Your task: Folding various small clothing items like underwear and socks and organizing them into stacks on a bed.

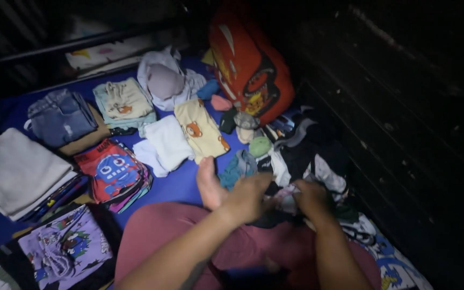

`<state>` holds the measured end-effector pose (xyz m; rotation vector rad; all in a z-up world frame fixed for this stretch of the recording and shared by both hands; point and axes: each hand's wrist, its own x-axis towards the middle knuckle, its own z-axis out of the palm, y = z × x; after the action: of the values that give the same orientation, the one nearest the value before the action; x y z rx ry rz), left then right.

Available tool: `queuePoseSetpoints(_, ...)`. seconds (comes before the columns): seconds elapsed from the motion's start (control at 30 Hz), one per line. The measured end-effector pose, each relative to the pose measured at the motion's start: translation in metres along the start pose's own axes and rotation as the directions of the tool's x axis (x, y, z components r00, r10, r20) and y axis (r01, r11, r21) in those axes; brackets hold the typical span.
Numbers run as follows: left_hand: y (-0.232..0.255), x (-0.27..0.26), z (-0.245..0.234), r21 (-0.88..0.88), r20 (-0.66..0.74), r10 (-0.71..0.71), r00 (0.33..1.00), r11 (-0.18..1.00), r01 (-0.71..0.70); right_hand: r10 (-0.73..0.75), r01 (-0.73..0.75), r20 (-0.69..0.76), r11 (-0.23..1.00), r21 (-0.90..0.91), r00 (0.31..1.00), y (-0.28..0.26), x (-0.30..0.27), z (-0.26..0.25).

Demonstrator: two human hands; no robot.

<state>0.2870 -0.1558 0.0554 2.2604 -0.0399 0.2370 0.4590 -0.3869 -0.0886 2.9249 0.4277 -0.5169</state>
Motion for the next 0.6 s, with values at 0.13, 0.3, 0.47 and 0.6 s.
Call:
queuePoseSetpoints(0.13, -0.048, 0.003, 0.021, 0.192, 0.16, 0.033, 0.987, 0.979, -0.064, -0.058, 0.548, -0.827, 0.774, 0.316, 0.559, 0.034, -0.028, 0.002)
queuePoseSetpoints(0.3, -0.016, 0.002, 0.006, -0.115, 0.25, 0.112, 0.962, 0.99, -0.085, -0.097, 0.755, -0.755, 0.213, 0.62, 0.648, 0.101, -0.039, -0.006)
queuePoseSetpoints(0.47, -0.046, 0.004, 0.026, -0.614, -0.008, 0.279, 0.96, 0.757, -0.225, -0.441, -0.151, -0.769, -0.894, 0.422, 0.464, 0.115, 0.018, -0.031)
queuePoseSetpoints(0.6, -0.09, 0.002, 0.011, -0.083, -0.925, -0.114, 0.363, 0.992, 0.099, -0.247, -0.004, -0.527, -0.907, 0.42, 0.813, 0.03, 0.005, -0.082)
